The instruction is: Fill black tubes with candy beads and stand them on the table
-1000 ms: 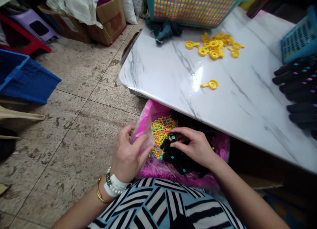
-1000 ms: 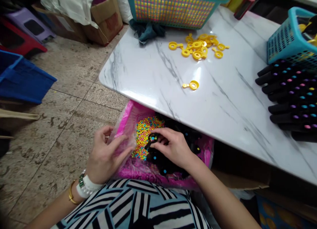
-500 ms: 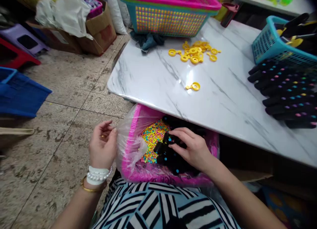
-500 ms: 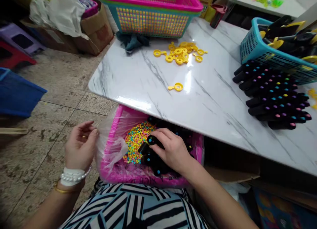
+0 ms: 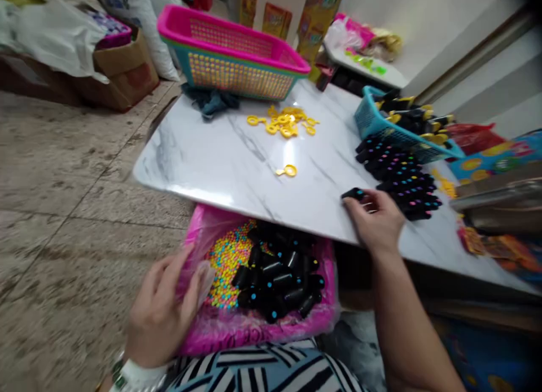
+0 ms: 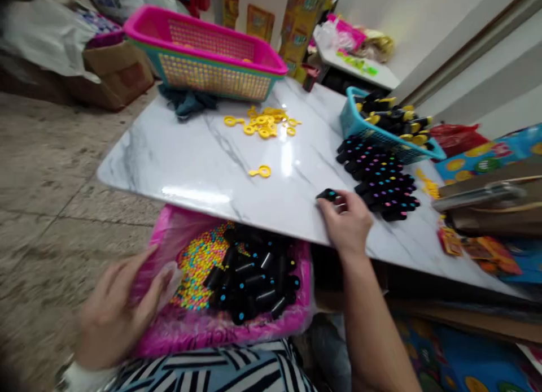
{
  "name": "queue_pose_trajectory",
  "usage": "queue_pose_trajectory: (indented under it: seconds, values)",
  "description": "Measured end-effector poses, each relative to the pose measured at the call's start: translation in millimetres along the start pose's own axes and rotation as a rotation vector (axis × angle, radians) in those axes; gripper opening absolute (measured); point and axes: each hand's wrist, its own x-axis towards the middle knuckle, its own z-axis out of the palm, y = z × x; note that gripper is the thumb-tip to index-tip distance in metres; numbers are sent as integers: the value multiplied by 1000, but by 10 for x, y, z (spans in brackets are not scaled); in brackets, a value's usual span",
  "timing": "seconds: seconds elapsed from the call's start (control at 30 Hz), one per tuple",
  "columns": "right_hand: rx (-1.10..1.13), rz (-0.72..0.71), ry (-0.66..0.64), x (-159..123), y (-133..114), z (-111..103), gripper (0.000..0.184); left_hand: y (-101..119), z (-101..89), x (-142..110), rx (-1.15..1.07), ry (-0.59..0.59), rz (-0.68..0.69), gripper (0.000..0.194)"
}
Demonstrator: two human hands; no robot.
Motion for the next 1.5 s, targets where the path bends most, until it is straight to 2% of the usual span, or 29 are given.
queue_pose_trajectory:
  seconds: [0.1,0.2,0.23,0.27,0.3,0.33,0.4,0.47,0.53,0.6,0.67,0.73,0.8,0.97,1.07,1.13,1.2,1.27,1.37,1.5]
  values:
    - [-155,46,17,212,206,43,49,36,-40,-5,-23,41,-79,13]
    - [-166,35,146,119,54,-7,76,42,-40,-40,-38,34,-249,8]
    - [-124,-23,206,-9,-75,-32,77,29,-31,-51,-79,23,-338,9]
    - [-66,-93,245,-181,-229,-49,66,10,-20,-60,-140,9,-431,11]
    - [-33,-201,198,-383,-398,-49,53,-11,-8,-65,-216,-5,-513,12]
    - [-17,-343,59,-597,-569,-26,41,-31,3,-64,-290,-18,-581,13]
    - [63,-675,-333,-980,-871,95,30,-48,9,-44,-389,-18,-625,16]
    - [-69,-792,-579,-1218,-1067,290,32,-16,-20,-7,-391,12,-537,26]
    - [-221,-793,-749,-1286,-1150,493,38,52,-73,32,-314,26,-356,49]
    - [-213,-742,-874,-1236,-1168,652,40,117,-115,50,-224,-51,-190,67]
    - [-15,-715,-995,-1134,-1172,752,39,148,-110,34,-151,-179,-112,64]
    - [219,-743,-1090,-1027,-1176,813,42,140,-60,-11,-129,-253,-106,47]
    - [300,-795,-1107,-938,-1166,860,47,116,0,-60,-165,-238,-121,41]
    - [68,-877,-1072,-912,-1114,933,37,97,16,-39,-289,-134,-185,44]
    - [-5,-995,-1009,-1025,-1174,905,42,94,-30,58,-367,-156,-258,49]
    - [54,-1108,-991,-1098,-1237,876,41,84,-44,108,-436,-171,-294,53]
    - [154,-1162,-1008,-1141,-1271,869,34,71,-39,126,-490,-169,-357,57]
    - [236,-1094,-1025,-1147,-1244,899,37,55,-20,114,-519,-183,-445,61]
    - [365,-944,-1062,-1110,-1099,1002,54,23,20,73,-553,-184,-502,62]
    - [444,-860,-1072,-1033,-904,1134,38,-16,74,41,-631,-174,-526,58]
